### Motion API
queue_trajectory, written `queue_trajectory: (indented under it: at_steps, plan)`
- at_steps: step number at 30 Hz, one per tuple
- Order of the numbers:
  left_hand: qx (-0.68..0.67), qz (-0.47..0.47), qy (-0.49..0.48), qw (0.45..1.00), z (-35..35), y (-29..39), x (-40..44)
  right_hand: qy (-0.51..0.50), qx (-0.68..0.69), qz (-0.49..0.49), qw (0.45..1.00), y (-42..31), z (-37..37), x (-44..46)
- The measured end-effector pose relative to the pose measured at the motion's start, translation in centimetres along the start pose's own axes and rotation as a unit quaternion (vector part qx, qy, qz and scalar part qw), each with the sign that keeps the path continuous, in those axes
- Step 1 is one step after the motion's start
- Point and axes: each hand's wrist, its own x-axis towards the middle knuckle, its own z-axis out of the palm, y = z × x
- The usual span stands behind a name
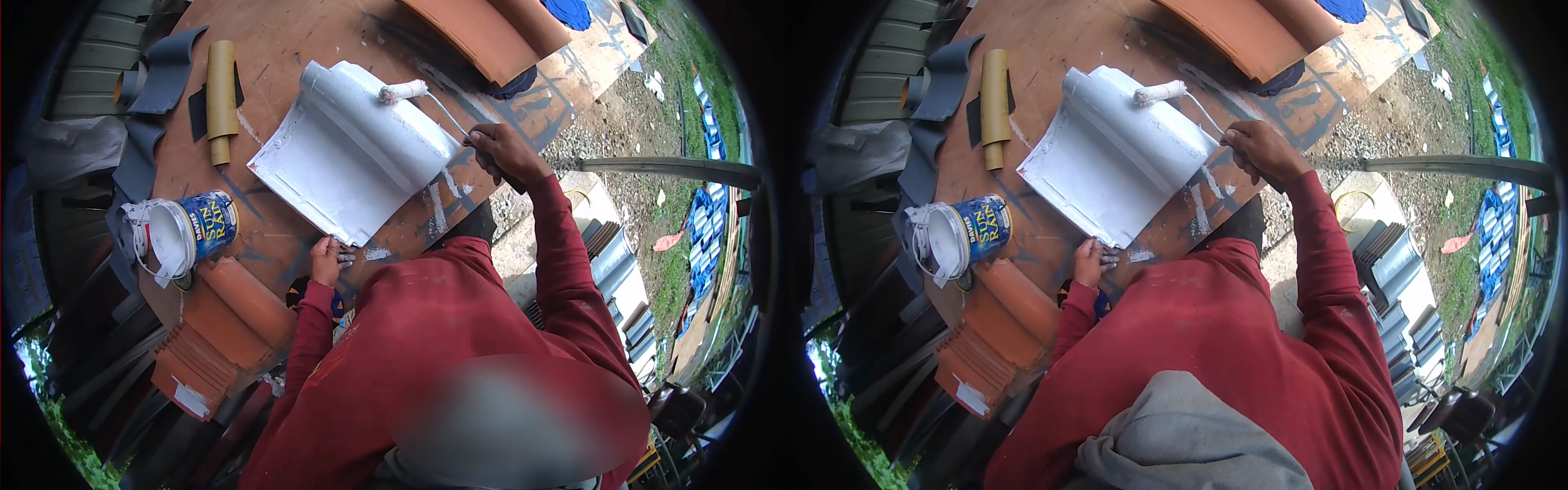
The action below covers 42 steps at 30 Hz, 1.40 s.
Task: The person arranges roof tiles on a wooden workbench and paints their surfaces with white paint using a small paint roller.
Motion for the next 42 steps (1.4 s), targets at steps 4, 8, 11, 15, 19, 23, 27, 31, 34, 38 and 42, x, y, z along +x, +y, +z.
queue_trajectory:
  at_steps: [4, 8, 11, 15, 19, 23, 27, 31, 34, 38, 42]
  plan:
    - [-0.003, 0.008, 0.026, 1.0, 0.5, -0.1, 0.0, -0.02, 0.004, 0.009, 1.0, -0.7, 0.4, 1.4]
    - [-0.004, 0.019, 0.038, 0.999, 0.9, -0.4, -0.1, -0.046, 0.009, 0.043, 0.998, 2.8, -1.4, -5.2]
    - [-0.006, 0.016, 0.009, 1.0, 0.2, -0.7, 0.1, -0.039, 0.047, 0.076, 0.995, 6.3, -2.3, -11.2]
    - [0.005, 0.031, 0.013, 0.999, 0.5, 0.4, -0.4, 0.004, -0.023, 0.105, 0.994, 6.8, -1.9, -14.9]
    - [0.096, 0.083, 0.032, 0.991, -0.1, -0.9, 0.4, 0.036, -0.042, 0.078, 0.995, 5.3, -0.3, -13.4]
    - [0.046, 0.097, 0.056, 0.993, 1.0, -0.8, 0.1, 0.029, -0.062, 0.042, 0.997, 2.6, 0.7, -7.8]
    - [0.003, 0.078, 0.057, 0.995, 1.4, -1.0, 0.1, 0.025, -0.086, -0.017, 0.996, -2.5, 2.9, 0.4]
    - [0.06, 0.161, 0.092, 0.981, 1.3, -2.5, 0.9, 0.033, -0.121, -0.066, 0.99, -6.1, 4.7, 6.7]
    - [0.114, 0.187, 0.101, 0.971, 1.3, -4.0, 1.6, 0.035, -0.12, -0.069, 0.99, -6.3, 5.4, 6.8]
    - [0.114, 0.249, 0.177, 0.945, 2.7, -4.8, 1.6, 0.033, -0.093, -0.034, 0.995, -1.8, 4.2, 0.2]
    - [0.098, 0.262, 0.146, 0.949, 3.0, -1.5, -0.6, 0.059, -0.113, 0.055, 0.99, 1.9, 3.0, -8.9]
